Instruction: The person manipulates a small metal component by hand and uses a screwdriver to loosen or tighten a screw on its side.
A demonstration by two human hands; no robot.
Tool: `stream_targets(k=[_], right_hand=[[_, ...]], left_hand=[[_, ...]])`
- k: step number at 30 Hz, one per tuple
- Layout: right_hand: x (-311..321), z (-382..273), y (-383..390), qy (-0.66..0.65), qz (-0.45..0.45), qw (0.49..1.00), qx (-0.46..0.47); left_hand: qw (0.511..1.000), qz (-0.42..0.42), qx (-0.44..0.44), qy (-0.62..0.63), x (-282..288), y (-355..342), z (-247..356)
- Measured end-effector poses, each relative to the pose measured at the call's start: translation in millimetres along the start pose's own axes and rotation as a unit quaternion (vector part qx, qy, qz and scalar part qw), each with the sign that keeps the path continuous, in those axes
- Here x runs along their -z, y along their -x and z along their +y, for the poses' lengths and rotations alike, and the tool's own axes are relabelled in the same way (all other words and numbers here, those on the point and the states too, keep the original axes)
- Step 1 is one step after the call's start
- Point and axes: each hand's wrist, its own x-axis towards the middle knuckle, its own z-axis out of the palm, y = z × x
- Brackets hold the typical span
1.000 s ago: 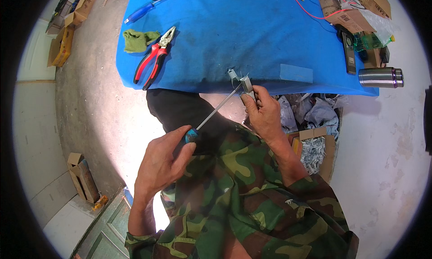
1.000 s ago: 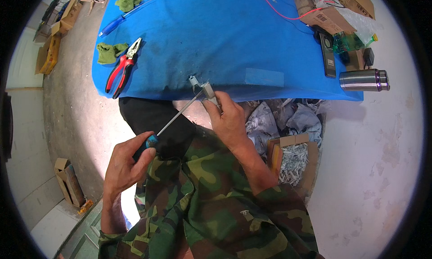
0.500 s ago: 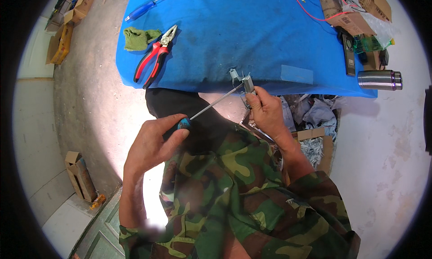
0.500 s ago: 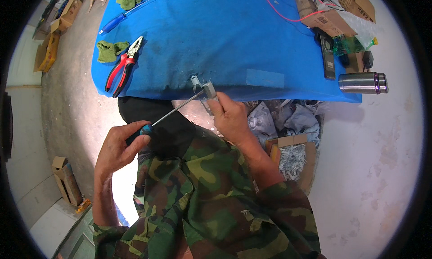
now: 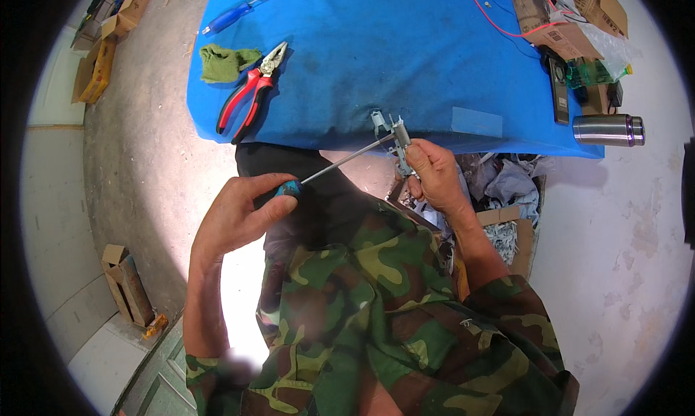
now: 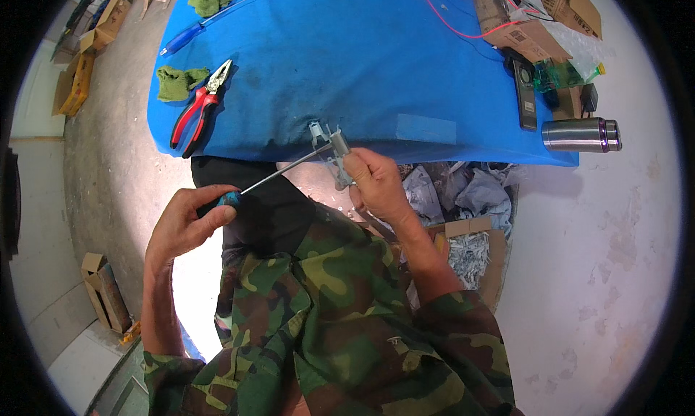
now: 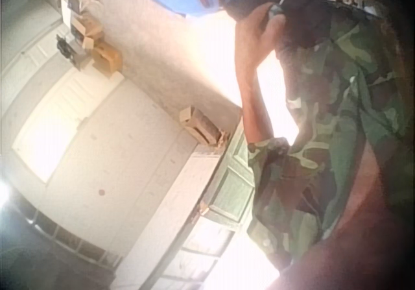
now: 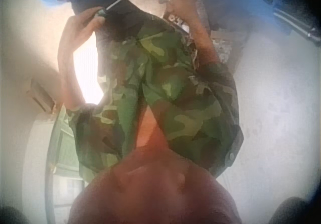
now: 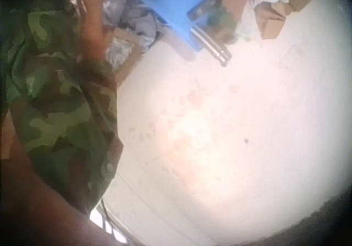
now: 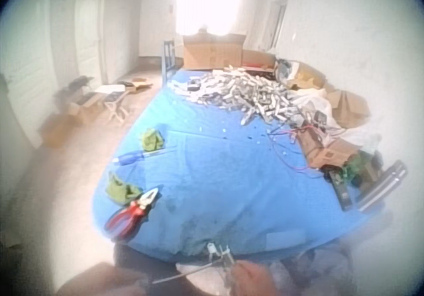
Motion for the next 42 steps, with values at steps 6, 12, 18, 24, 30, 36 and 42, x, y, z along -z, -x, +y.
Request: stream_targets(k=[6, 12, 18, 24, 30, 36, 42], right_hand=[[-4, -5, 1, 0.005, -0.039, 0.999, -0.013], [-16, 4, 10, -0.014, 0.005, 1.000, -0.001], [-31, -2, 16, -0.125, 0.041, 0.991, -0.004], [-45, 0, 27, -0.247, 0.038, 0.968, -0.015], [-47, -2, 35, -0.282, 0.038, 0.959, 0.001], [-43, 7, 39, -0.297, 0.045, 0.954, 0.005], [-45, -1, 40, -0.288, 0.074, 0.955, 0.013]], left_hand=[[0.999, 0.020, -0.009, -0.027, -3, -4, 29], [0.997, 0.035, 0.069, 0.004, -3, 24, 54], [0.981, 0.128, 0.096, 0.110, -29, 46, 42], [0.965, 0.189, 0.116, 0.140, -67, 19, 52], [0.958, 0.278, 0.065, -0.029, -62, -22, 50], [0.899, 0.355, -0.062, -0.249, -46, -71, 29], [0.828, 0.365, -0.102, -0.414, -43, -97, 25]])
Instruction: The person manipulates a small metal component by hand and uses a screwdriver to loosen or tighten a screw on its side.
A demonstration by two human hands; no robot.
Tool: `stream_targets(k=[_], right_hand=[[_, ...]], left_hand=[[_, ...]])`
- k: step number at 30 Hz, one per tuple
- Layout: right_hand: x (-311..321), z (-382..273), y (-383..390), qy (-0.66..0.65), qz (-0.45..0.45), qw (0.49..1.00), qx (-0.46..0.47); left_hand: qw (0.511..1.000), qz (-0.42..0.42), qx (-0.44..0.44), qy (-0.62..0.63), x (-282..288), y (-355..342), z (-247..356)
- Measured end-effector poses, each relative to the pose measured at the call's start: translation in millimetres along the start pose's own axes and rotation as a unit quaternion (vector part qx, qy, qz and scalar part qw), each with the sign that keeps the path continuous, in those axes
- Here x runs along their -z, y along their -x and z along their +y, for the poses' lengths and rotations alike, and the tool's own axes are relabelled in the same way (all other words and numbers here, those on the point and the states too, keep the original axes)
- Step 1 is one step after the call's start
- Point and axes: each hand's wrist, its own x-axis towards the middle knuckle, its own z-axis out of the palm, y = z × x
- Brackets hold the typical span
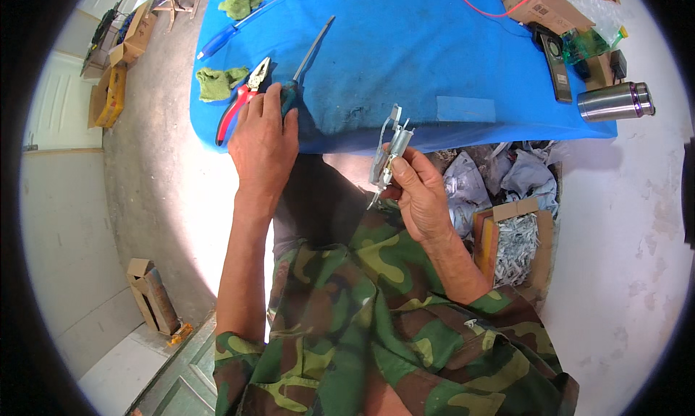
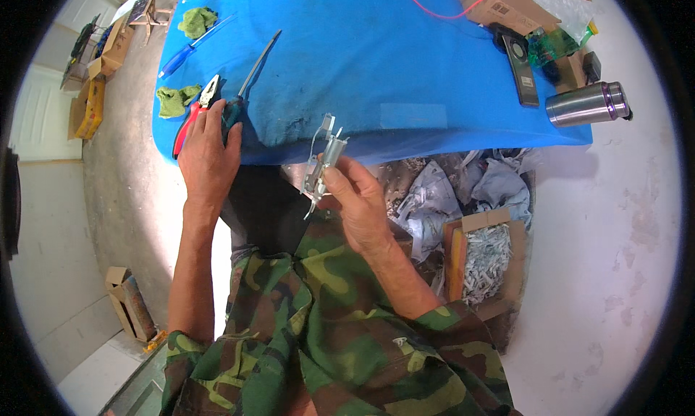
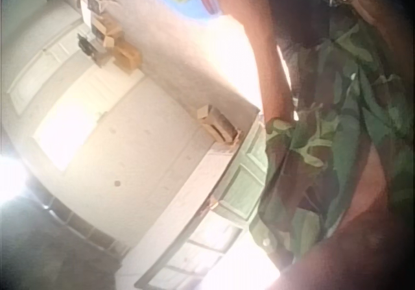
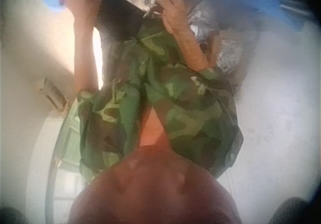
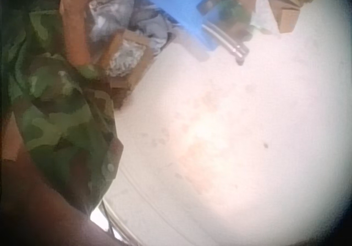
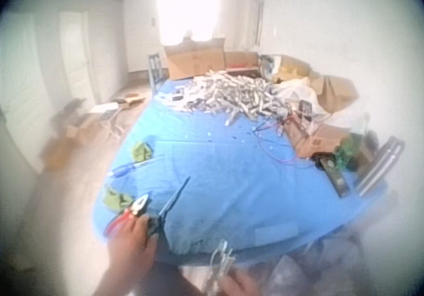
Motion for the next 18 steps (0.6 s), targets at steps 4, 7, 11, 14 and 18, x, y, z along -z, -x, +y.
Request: stream_targets(k=[4, 7, 11, 14, 18], right_hand=[[6, 2, -2, 0.041, 0.002, 0.999, 0.009], [2, 1, -3, 0.049, 0.010, 0.999, 0.021], [-4, 1, -4, 0.063, -0.021, 0.997, 0.033], [-6, 2, -4, 0.069, -0.040, 0.996, 0.038], [-5, -3, -3, 0.097, -0.066, 0.992, 0.040]], left_hand=[[0.992, 0.076, -0.092, -0.052, 18, 0, 16], [0.973, -0.042, 0.016, 0.227, 36, 26, 39], [0.859, -0.205, 0.156, 0.443, 37, 49, 63], [0.823, -0.223, 0.185, 0.489, 37, 54, 69], [0.826, -0.229, 0.193, 0.477, 39, 56, 67]])
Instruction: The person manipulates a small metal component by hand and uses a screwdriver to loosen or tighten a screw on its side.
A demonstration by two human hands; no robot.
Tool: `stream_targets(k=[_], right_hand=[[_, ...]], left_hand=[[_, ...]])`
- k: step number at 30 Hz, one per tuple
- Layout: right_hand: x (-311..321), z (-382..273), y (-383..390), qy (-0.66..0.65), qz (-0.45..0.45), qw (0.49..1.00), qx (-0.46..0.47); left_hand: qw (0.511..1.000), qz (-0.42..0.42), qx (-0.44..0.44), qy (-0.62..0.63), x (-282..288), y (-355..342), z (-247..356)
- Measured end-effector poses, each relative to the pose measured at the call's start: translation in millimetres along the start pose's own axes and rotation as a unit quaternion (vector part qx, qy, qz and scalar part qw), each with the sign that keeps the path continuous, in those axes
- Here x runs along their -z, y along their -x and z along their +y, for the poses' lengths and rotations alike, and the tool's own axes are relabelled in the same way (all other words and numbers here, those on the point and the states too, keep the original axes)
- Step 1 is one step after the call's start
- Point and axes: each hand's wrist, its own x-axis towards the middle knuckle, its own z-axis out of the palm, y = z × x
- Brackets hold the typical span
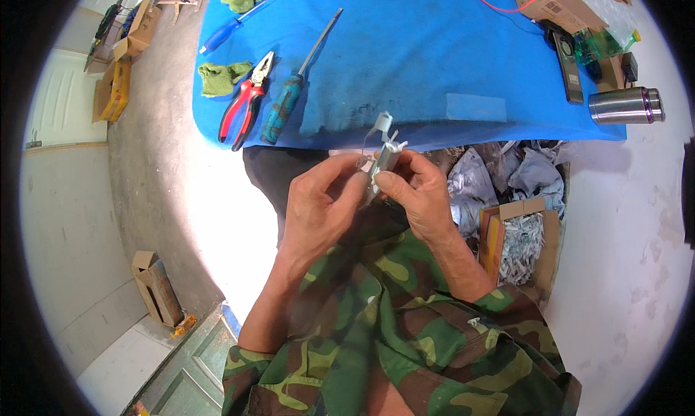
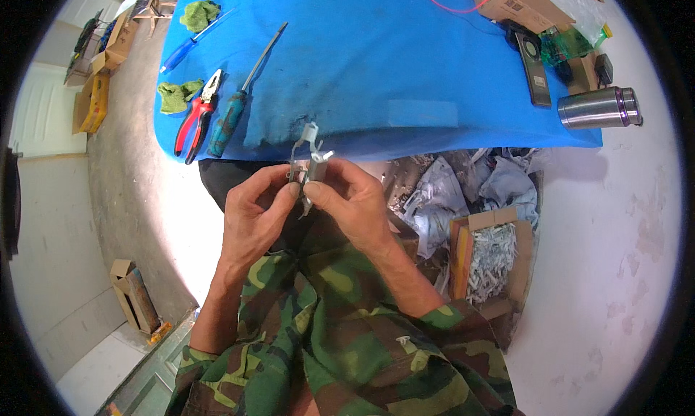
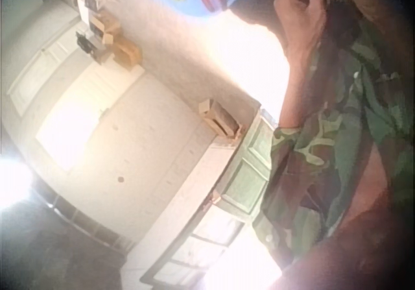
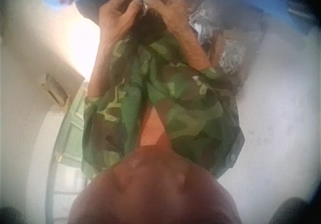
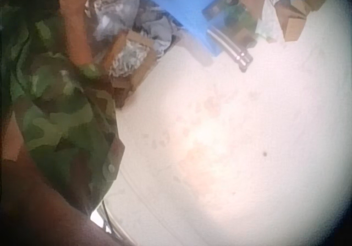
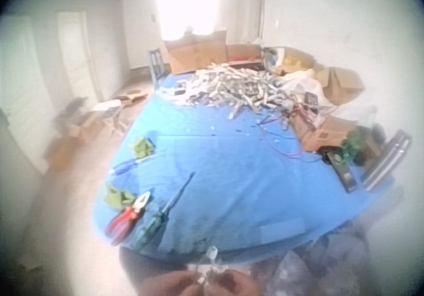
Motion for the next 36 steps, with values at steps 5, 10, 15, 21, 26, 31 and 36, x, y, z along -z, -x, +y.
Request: stream_targets(k=[5, 10, 15, 21, 26, 31, 36], right_hand=[[-8, -5, 1, 0.044, 0.032, 0.998, 0.029], [-6, 0, 1, 0.129, 0.053, 0.987, 0.077], [-9, -5, 6, 0.146, 0.034, 0.987, 0.054], [-2, -7, 7, 0.115, -0.022, 0.992, 0.051], [11, -3, 1, -0.033, -0.056, 0.998, -0.008], [14, -8, 4, -0.042, -0.059, 0.997, -0.031], [18, -5, 5, 0.029, -0.066, 0.997, 0.010]], left_hand=[[0.992, 0.034, -0.067, -0.104, 0, 6, -5], [0.964, 0.086, -0.191, -0.166, -17, 15, -2], [0.964, 0.094, -0.176, -0.178, -16, 22, -3], [0.995, 0.093, 0.023, 0.029, 10, 11, -19], [0.991, 0.087, 0.068, 0.076, 7, 15, -12], [0.993, 0.059, 0.085, 0.062, 13, 17, -17], [0.989, 0.071, 0.077, 0.101, 17, 21, -21]])
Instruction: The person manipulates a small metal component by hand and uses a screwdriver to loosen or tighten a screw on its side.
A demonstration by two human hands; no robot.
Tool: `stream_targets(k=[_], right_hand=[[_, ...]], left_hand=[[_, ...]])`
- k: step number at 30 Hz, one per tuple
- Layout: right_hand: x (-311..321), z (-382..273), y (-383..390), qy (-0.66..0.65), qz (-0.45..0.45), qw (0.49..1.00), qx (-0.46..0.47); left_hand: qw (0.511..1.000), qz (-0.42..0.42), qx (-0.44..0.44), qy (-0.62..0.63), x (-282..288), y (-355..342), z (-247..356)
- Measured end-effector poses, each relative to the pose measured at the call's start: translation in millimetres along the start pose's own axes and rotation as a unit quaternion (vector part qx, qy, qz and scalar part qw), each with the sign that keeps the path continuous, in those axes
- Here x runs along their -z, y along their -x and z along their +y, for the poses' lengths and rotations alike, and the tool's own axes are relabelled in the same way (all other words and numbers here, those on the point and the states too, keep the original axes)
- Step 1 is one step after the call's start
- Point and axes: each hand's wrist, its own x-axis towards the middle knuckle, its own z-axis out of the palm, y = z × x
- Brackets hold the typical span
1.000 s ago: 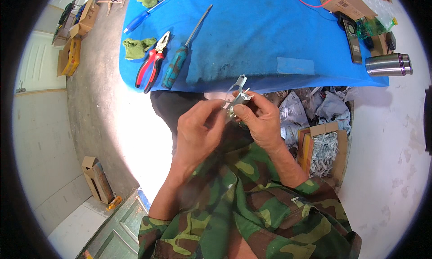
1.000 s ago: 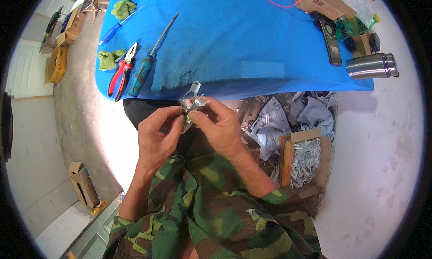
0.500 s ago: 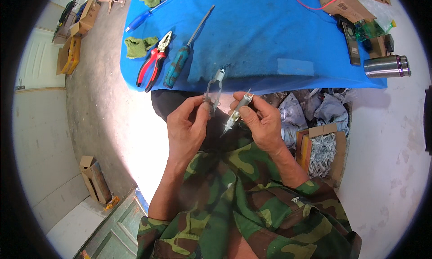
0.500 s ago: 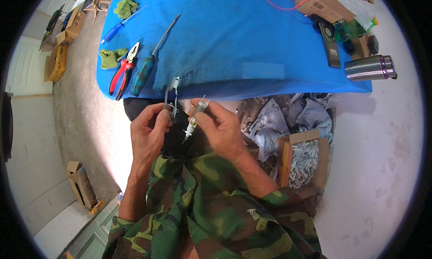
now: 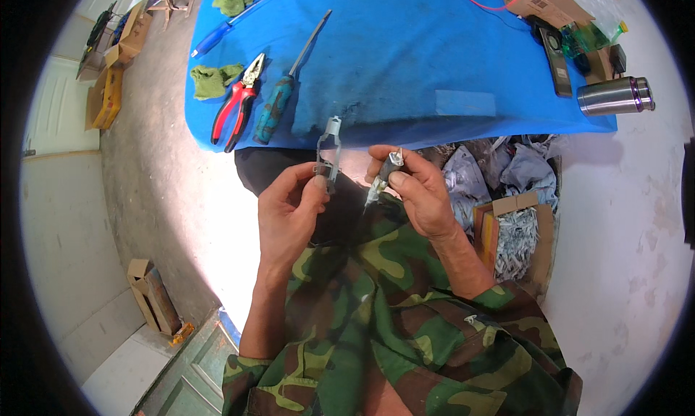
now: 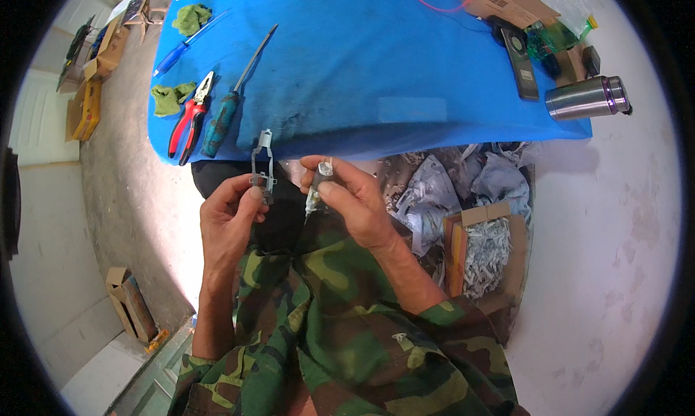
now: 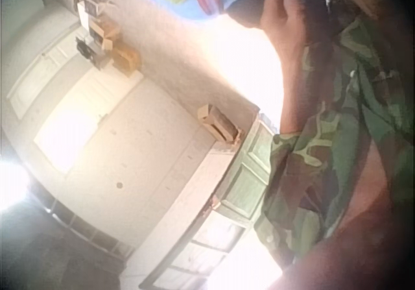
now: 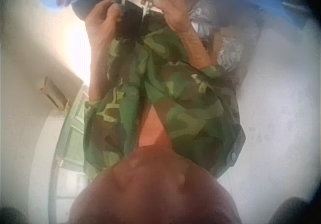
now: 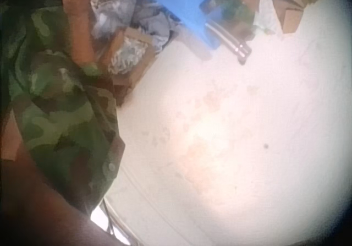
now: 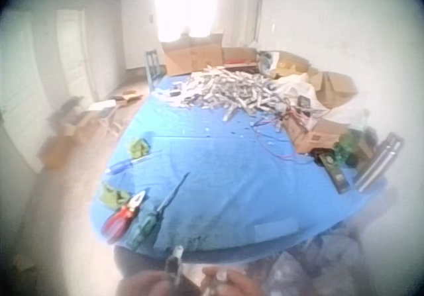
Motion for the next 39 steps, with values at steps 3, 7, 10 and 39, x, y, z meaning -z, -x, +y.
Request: stream_targets(k=[3, 7, 10, 39], right_hand=[[-4, -7, 2, 0.049, 0.005, 0.999, 0.006], [-6, -9, 5, 0.071, 0.029, 0.997, 0.025], [0, -3, 7, 0.102, 0.046, 0.992, 0.054], [29, 32, 31, 0.147, 0.237, 0.959, 0.049]], left_hand=[[1.000, 0.018, -0.015, 0.015, 3, 0, 1], [0.999, 0.034, -0.015, 0.024, 6, -1, 4], [0.998, 0.050, -0.031, 0.016, 10, -5, 4], [0.948, -0.097, -0.174, -0.248, -57, 15, 36]])
